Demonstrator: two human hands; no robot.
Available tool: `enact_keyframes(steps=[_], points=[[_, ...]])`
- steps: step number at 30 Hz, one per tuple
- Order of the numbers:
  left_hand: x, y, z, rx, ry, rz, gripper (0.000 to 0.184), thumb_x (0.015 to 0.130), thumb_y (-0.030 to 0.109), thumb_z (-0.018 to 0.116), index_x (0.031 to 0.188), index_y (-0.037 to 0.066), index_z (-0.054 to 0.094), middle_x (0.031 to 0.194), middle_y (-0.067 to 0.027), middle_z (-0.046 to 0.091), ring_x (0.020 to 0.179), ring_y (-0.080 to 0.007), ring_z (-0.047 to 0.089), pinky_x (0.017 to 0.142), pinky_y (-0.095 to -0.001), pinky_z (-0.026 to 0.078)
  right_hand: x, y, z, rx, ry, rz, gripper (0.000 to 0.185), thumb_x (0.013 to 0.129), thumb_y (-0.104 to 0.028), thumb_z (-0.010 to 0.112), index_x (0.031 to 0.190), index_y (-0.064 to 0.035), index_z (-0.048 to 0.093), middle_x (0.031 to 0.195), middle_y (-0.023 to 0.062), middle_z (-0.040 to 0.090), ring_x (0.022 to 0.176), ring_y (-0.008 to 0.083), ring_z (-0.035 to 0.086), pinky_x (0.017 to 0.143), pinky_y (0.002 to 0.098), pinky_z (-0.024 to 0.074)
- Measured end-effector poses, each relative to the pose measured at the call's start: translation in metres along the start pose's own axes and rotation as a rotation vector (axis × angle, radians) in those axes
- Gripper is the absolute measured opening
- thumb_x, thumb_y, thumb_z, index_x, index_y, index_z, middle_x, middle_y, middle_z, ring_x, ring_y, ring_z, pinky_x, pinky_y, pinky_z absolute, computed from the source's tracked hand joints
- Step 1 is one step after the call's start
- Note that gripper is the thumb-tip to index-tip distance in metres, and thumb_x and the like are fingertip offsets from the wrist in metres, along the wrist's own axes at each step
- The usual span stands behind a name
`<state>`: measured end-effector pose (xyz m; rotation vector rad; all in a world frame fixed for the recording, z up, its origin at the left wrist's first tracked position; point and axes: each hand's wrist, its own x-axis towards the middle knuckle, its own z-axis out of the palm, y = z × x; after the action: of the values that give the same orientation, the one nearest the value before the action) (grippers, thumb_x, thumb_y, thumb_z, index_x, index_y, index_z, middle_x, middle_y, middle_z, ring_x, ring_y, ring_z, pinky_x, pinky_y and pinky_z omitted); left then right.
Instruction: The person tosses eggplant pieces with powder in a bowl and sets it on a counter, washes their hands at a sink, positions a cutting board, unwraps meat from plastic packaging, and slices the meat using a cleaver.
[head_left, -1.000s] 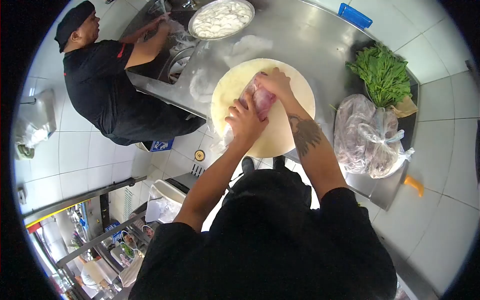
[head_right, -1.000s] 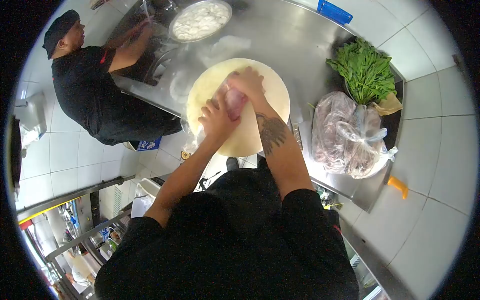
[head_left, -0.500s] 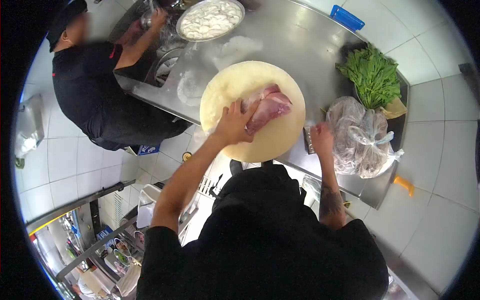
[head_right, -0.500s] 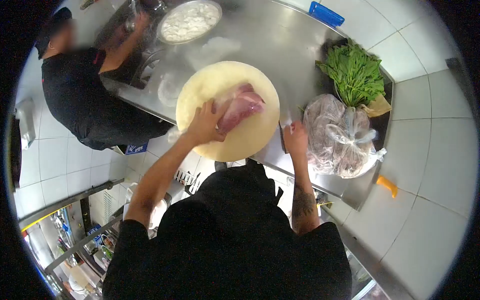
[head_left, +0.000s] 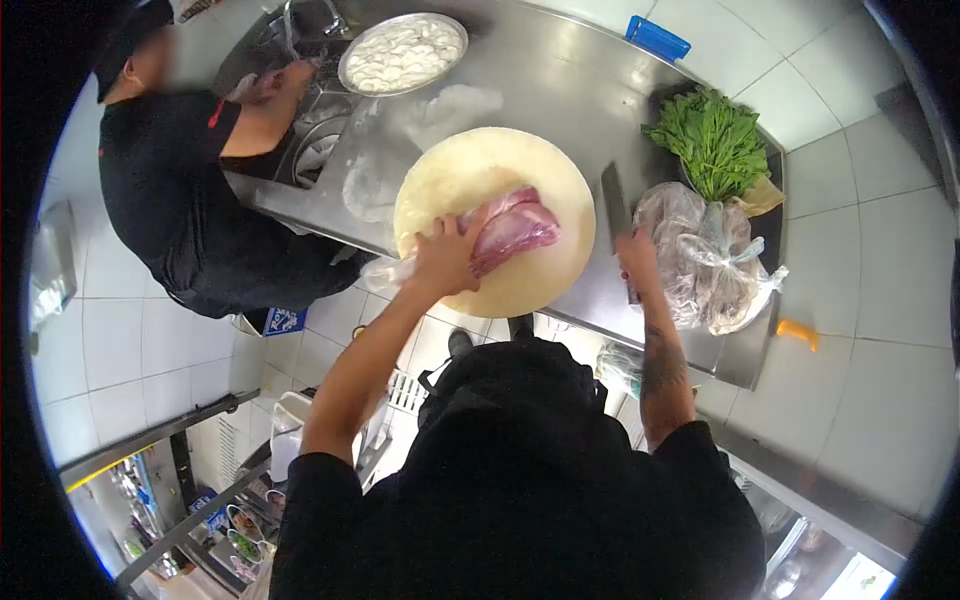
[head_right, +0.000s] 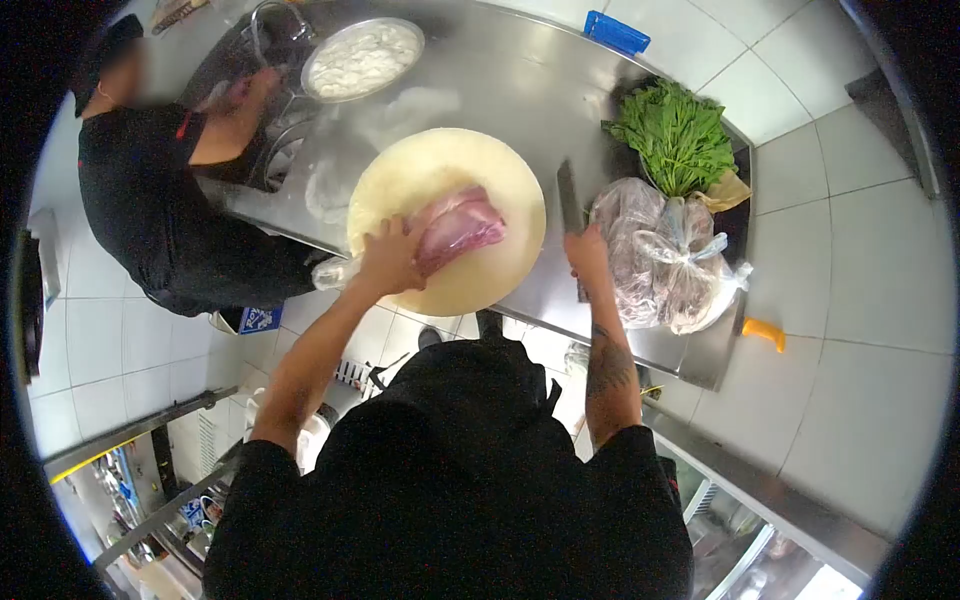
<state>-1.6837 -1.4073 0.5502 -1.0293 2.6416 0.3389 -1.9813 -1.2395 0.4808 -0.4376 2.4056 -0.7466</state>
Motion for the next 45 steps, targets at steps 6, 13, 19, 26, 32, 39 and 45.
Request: enact_keyframes(steps=[6,13,19,26,32,39,45], points=[[-0.015,-0.039,-0.004,-0.033,0.019,0.138,0.118,0.055,0.04,0.086,0.151,0.027,0.018,0.129,-0.0154,0.045,0.123,-0.0339,0.044,0.096,-0.0609,0.039,-0.136,-0.086,-0.048,0.165,0.05,-0.39,0.026,0.095,-0.011,0.05,0.115,0.0011,0.042,0.067,0.0171,0.06,0.047,0.0218,0.059,0.038,0.0359,0.0457],[-0.016,-0.043,0.01,-0.115,0.134,0.119,0.117,0.055,0.042,0.085,0.148,0.01,0.022,0.131,-0.0151,0.046,0.125,-0.0303,0.046,0.099,-0.0567,0.037,-0.139,-0.085,0.03,-0.362,0.116,-0.687,0.02,0.092,-0.009,0.049,0.108,0.0009,0.041,0.07,0.0312,0.06,0.068,0.0506,0.061,0.057,0.0586,0.0473],[-0.023,-0.041,0.001,-0.176,0.102,0.079,0.114,0.053,0.04,0.086,0.144,0.004,0.028,0.13,-0.0155,0.047,0.126,-0.0303,0.045,0.102,-0.0573,0.036,-0.149,-0.135,-0.029,-0.382,0.208,-0.887,0.017,0.089,-0.005,0.048,0.104,0.0,0.043,0.078,0.0302,0.061,0.074,0.0519,0.06,0.064,0.0559,0.0479],[-0.019,-0.041,0.006,-0.158,0.176,0.061,0.112,0.05,0.038,0.087,0.141,0.002,0.032,0.128,-0.0157,0.049,0.122,-0.0295,0.048,0.099,-0.0521,0.037,-0.15,-0.157,-0.013,-0.253,0.499,-1.008,0.021,0.096,-0.016,0.045,0.105,0.0023,0.044,0.066,0.0275,0.057,0.061,0.0439,0.06,0.057,0.0518,0.0485],[-0.019,-0.041,0.007,-0.148,0.155,0.068,0.113,0.05,0.038,0.087,0.141,0.002,0.032,0.129,-0.0168,0.048,0.122,-0.0325,0.047,0.098,-0.0537,0.037,-0.12,-0.091,0.039,-0.549,0.027,-0.8,0.037,0.092,-0.014,0.049,0.12,0.0088,0.039,0.069,0.0327,0.059,0.066,0.0489,0.061,0.057,0.0574,0.0477],[-0.021,-0.036,0.005,-0.141,0.12,0.057,0.109,0.051,0.039,0.087,0.139,0.003,0.033,0.127,-0.0155,0.049,0.123,-0.0304,0.047,0.099,-0.0543,0.037,-0.196,-0.239,-0.049,0.248,0.438,-0.818,0.02,0.096,-0.017,0.051,0.1,0.0,0.04,0.064,0.0274,0.057,0.06,0.0488,0.058,0.049,0.0494,0.0445],[-0.023,-0.03,0.008,-0.135,0.089,0.044,0.112,0.052,0.041,0.088,0.141,0.004,0.032,0.131,-0.0142,0.047,0.126,-0.0286,0.045,0.102,-0.0562,0.036,-0.124,-0.079,0.055,-0.433,-0.108,-0.621,0.026,0.093,-0.013,0.046,0.11,0.0033,0.038,0.075,0.0336,0.06,0.072,0.0524,0.06,0.061,0.0596,0.0476]])
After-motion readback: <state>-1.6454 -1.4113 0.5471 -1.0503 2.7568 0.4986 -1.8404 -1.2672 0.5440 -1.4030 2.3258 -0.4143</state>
